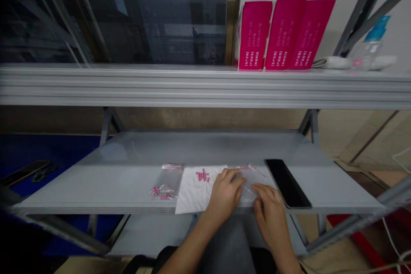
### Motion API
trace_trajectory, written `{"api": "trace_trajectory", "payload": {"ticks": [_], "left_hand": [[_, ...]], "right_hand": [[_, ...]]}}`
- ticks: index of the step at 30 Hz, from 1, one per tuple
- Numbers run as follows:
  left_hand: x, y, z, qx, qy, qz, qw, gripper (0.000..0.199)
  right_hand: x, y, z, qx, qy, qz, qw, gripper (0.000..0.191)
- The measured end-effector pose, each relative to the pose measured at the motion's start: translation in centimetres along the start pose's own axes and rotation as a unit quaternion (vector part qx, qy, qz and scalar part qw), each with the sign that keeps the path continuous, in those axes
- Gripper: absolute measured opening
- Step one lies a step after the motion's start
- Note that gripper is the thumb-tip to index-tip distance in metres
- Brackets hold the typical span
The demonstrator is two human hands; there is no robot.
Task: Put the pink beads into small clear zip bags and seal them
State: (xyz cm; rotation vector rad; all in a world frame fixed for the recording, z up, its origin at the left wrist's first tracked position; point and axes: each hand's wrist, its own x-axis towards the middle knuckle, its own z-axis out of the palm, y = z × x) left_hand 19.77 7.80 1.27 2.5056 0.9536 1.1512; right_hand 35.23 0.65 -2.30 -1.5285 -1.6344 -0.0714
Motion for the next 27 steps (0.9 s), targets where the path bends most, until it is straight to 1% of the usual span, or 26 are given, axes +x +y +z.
{"api": "trace_trajectory", "payload": {"ticks": [2,3,5,6,7,8,10,11,12,13,15,19,20,22,24,26,27], "left_hand": [[0.5,-0.5,0.3,-0.012,0.007,0.001,1.0,0.018],[0.6,-0.7,0.2,-0.022,0.016,0.0,1.0,0.018],[0.4,-1.0,-0.5,-0.052,0.041,-0.005,0.998,0.021],[0.1,-1.1,-1.1,-0.071,0.056,-0.007,0.996,0.023],[-0.4,-1.1,-1.9,-0.093,0.071,-0.009,0.993,0.024],[-0.9,-1.1,-2.7,-0.115,0.083,-0.011,0.99,0.023],[-2.3,-1.0,-4.6,-0.152,0.099,-0.017,0.983,0.019],[-3.1,-0.9,-5.5,-0.164,0.107,-0.023,0.98,0.017],[-3.8,-0.9,-6.3,-0.172,0.114,-0.029,0.978,0.016],[-4.6,-0.9,-7.0,-0.178,0.121,-0.038,0.976,0.017],[-5.9,-1.1,-8.1,-0.188,0.141,-0.062,0.97,0.018],[-7.6,-1.7,-9.4,-0.201,0.184,-0.093,0.958,0.019],[-7.8,-1.8,-9.6,-0.201,0.187,-0.094,0.957,0.019],[-8.1,-2.0,-9.9,-0.206,0.187,-0.1,0.955,0.018],[-8.3,-2.1,-10.1,-0.223,0.189,-0.119,0.949,0.016],[-8.4,-2.1,-10.2,-0.262,0.188,-0.164,0.932,0.014],[-8.5,-2.1,-10.1,-0.288,0.183,-0.195,0.92,0.014]], "right_hand": [[-0.2,-0.4,-0.2,0.031,0.016,0.02,0.999,0.031],[-0.3,-0.6,-0.4,0.047,0.037,0.045,0.997,0.03],[-0.7,-1.4,-0.7,0.095,0.079,0.136,0.983,0.028],[-0.9,-1.9,-0.8,0.141,0.08,0.193,0.968,0.031],[-1.1,-2.5,-0.8,0.206,0.062,0.251,0.944,0.037],[-1.2,-3.1,-0.8,0.287,0.028,0.304,0.908,0.046],[-1.3,-4.3,-0.6,0.448,-0.047,0.379,0.809,0.06],[-1.3,-4.9,-0.4,0.502,-0.065,0.401,0.763,0.061],[-1.2,-5.4,-0.3,0.535,-0.069,0.415,0.733,0.058],[-1.1,-5.9,-0.1,0.549,-0.067,0.421,0.719,0.053],[-0.9,-6.7,0.2,0.552,-0.068,0.426,0.714,0.046],[-1.0,-7.6,0.9,0.55,-0.104,0.455,0.692,0.046],[-1.1,-7.7,1.1,0.55,-0.113,0.451,0.694,0.046],[-1.4,-7.8,1.6,0.548,-0.139,0.424,0.707,0.047],[-1.6,-7.9,2.0,0.544,-0.162,0.403,0.718,0.049],[-1.7,-8.0,2.1,0.542,-0.163,0.403,0.719,0.049],[-1.8,-8.0,2.1,0.542,-0.162,0.406,0.718,0.048]]}}
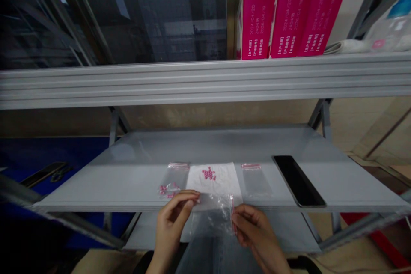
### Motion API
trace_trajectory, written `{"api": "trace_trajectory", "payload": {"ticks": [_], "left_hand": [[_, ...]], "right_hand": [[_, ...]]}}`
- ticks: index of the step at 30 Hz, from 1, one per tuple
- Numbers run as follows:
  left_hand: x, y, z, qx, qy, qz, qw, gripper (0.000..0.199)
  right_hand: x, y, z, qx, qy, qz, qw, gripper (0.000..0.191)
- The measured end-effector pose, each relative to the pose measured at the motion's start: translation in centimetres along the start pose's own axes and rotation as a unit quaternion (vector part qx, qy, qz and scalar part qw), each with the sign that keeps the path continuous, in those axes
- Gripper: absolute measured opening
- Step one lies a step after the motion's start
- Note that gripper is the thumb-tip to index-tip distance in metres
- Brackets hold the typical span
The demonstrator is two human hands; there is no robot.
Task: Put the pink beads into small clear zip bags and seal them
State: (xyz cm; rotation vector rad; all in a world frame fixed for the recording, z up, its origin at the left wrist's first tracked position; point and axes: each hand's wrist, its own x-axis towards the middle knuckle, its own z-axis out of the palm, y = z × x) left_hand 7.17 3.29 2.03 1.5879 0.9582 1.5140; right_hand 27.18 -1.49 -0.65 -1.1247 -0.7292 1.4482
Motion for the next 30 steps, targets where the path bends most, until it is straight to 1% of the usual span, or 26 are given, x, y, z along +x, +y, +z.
{"api": "trace_trajectory", "payload": {"ticks": [2,4,6,9,11,12,14,16,17,18,19,20,22,23,25,28,30], "left_hand": [[-0.2,-0.1,0.1,-0.04,-0.002,-0.082,0.996,0.019],[-0.3,-0.2,0.3,-0.075,-0.007,-0.149,0.986,0.029],[-0.3,-0.4,0.5,-0.108,-0.002,-0.187,0.977,0.034],[-0.3,-0.9,0.6,-0.132,0.02,-0.204,0.97,0.03],[-0.4,-1.0,0.6,-0.105,0.03,-0.19,0.976,0.03],[-0.4,-1.0,0.5,-0.074,0.039,-0.17,0.982,0.03],[-0.7,-0.4,0.4,0.024,0.075,-0.098,0.992,0.029],[-1.1,0.5,0.6,0.13,0.118,-0.004,0.984,0.026],[-1.4,1.1,0.8,0.166,0.123,0.037,0.978,0.023],[-1.7,1.6,1.0,0.184,0.11,0.064,0.975,0.02],[-2.0,2.1,1.4,0.184,0.082,0.075,0.977,0.016],[-2.2,2.4,1.8,0.173,0.045,0.069,0.981,0.011],[-2.6,2.8,2.6,0.135,-0.032,0.022,0.99,0.004],[-2.7,2.8,2.9,0.114,-0.06,-0.01,0.992,0.006],[-2.7,2.6,3.3,0.077,-0.094,-0.068,0.99,0.018],[-2.4,2.1,3.1,0.049,-0.117,-0.124,0.984,0.033],[-2.4,1.8,2.7,0.038,-0.128,-0.146,0.98,0.039]], "right_hand": [[-0.2,-0.1,0.0,0.004,-0.003,0.006,1.0,0.046],[-0.3,-0.3,0.0,0.006,-0.015,0.01,1.0,0.044],[-0.4,-0.4,0.0,0.007,-0.028,0.008,1.0,0.043],[-0.5,-0.3,-0.1,0.002,-0.038,0.019,0.999,0.043],[-0.6,-0.2,0.0,0.005,-0.039,0.034,0.999,0.043],[-0.6,-0.1,0.0,0.009,-0.037,0.042,0.998,0.043],[-0.7,0.0,0.2,0.026,-0.02,0.053,0.998,0.042],[-0.8,-0.1,0.6,0.045,-0.001,0.06,0.997,0.044],[-0.8,-0.2,0.9,0.051,0.001,0.062,0.997,0.045],[-0.8,-0.3,1.2,0.054,-0.001,0.062,0.997,0.046],[-0.7,-0.4,1.6,0.053,-0.011,0.063,0.997,0.047],[-0.7,-0.6,2.0,0.048,-0.025,0.064,0.997,0.048],[-0.5,-0.6,2.7,0.035,-0.059,0.062,0.996,0.05],[-0.4,-0.6,3.1,0.029,-0.076,0.059,0.995,0.05],[-0.3,-0.4,3.7,0.021,-0.111,0.05,0.992,0.051],[-0.3,-0.1,4.2,0.013,-0.154,0.032,0.988,0.051],[-0.4,0.0,4.4,0.013,-0.173,0.024,0.985,0.051]]}}
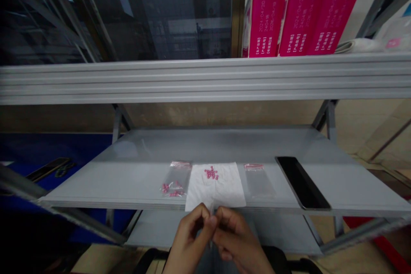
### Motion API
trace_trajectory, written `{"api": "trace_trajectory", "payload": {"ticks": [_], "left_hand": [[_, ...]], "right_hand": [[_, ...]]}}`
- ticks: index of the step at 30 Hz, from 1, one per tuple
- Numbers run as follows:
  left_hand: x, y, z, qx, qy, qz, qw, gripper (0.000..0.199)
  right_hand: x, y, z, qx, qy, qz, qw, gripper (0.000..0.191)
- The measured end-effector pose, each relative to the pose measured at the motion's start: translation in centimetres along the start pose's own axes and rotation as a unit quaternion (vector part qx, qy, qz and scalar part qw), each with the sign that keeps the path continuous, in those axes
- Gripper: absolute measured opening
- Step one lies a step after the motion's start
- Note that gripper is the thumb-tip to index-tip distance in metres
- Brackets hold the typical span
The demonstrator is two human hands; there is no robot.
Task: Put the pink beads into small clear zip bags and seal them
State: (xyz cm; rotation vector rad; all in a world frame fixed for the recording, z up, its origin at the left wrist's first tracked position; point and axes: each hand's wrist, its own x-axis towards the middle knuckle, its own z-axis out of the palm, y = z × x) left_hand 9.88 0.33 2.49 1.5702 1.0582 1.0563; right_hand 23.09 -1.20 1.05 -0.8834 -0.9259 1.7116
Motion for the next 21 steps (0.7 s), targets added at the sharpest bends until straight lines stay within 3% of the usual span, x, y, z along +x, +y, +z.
{"api": "trace_trajectory", "payload": {"ticks": [7,10,15,18,21], "left_hand": [[-0.4,0.1,-0.9,-0.004,-0.032,-0.001,0.999,0.036],[-0.6,0.4,-1.0,0.054,-0.026,0.025,0.998,0.03],[-0.8,0.7,-1.0,0.16,0.032,0.107,0.981,0.024],[-0.9,0.8,-1.3,0.201,0.095,0.14,0.965,0.025],[-1.0,1.2,-2.0,0.213,0.14,0.175,0.951,0.026]], "right_hand": [[-0.2,-0.5,0.3,0.038,-0.001,0.041,0.998,0.046],[-0.2,-0.5,0.5,-0.053,0.031,-0.002,0.998,0.044],[-0.1,-0.4,0.9,-0.284,0.086,-0.161,0.941,0.036],[-0.1,-0.5,1.0,-0.334,0.125,-0.177,0.917,0.03],[-0.2,-0.8,0.8,-0.325,0.135,-0.173,0.92,0.028]]}}
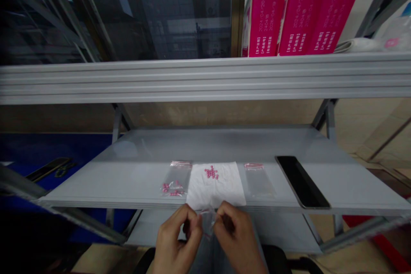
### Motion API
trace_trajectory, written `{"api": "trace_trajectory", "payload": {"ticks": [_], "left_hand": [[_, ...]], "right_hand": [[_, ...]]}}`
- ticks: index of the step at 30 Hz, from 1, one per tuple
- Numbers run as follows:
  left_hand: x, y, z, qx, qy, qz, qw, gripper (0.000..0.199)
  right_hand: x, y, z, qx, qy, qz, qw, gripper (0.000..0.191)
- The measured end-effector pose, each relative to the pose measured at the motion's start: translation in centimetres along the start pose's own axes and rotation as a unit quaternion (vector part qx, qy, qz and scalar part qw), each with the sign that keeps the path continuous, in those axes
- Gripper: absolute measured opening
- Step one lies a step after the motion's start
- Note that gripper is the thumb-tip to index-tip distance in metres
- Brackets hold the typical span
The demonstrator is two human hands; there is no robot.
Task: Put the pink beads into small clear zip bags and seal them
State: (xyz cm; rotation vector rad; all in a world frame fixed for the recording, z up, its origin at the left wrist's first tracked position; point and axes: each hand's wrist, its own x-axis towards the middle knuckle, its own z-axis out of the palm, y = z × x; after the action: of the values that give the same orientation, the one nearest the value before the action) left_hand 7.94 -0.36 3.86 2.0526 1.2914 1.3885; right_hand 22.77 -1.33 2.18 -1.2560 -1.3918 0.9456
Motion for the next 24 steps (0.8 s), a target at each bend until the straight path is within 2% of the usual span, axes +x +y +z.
{"api": "trace_trajectory", "payload": {"ticks": [2,3,5,6,7,13,16,20,24], "left_hand": [[0.1,-0.1,-0.6,-0.018,-0.01,0.041,0.999,0.009],[0.2,-0.2,-0.8,-0.026,-0.034,0.063,0.997,0.021],[0.1,-0.5,-1.1,-0.029,-0.095,0.095,0.991,0.07],[0.1,-0.6,-1.1,-0.025,-0.118,0.101,0.988,0.083],[0.1,-0.7,-1.1,-0.021,-0.13,0.102,0.986,0.087],[0.1,-1.4,-0.6,-0.036,-0.133,0.077,0.988,0.073],[0.2,-1.9,-0.1,-0.056,-0.122,0.051,0.99,0.059],[0.1,-3.1,1.2,-0.081,-0.051,0.016,0.995,0.043],[-0.2,-4.1,2.8,-0.035,0.032,0.005,0.999,0.041]], "right_hand": [[0.0,-0.1,-0.2,0.023,-0.015,0.0,1.0,0.028],[0.0,-0.2,-0.2,0.033,-0.025,-0.001,0.999,0.028],[0.0,-0.2,-0.3,0.045,-0.045,0.006,0.998,0.026],[0.0,-0.2,-0.3,0.047,-0.051,0.013,0.997,0.025],[0.1,-0.2,-0.2,0.048,-0.054,0.02,0.997,0.024],[0.5,0.3,-0.4,-0.005,-0.043,0.029,0.999,0.019],[0.9,0.8,-0.6,-0.03,-0.034,0.012,0.999,0.024],[3.2,1.6,-1.0,-0.156,0.036,-0.049,0.986,0.033],[6.7,2.7,-0.8,-0.272,0.11,-0.072,0.953,0.018]]}}
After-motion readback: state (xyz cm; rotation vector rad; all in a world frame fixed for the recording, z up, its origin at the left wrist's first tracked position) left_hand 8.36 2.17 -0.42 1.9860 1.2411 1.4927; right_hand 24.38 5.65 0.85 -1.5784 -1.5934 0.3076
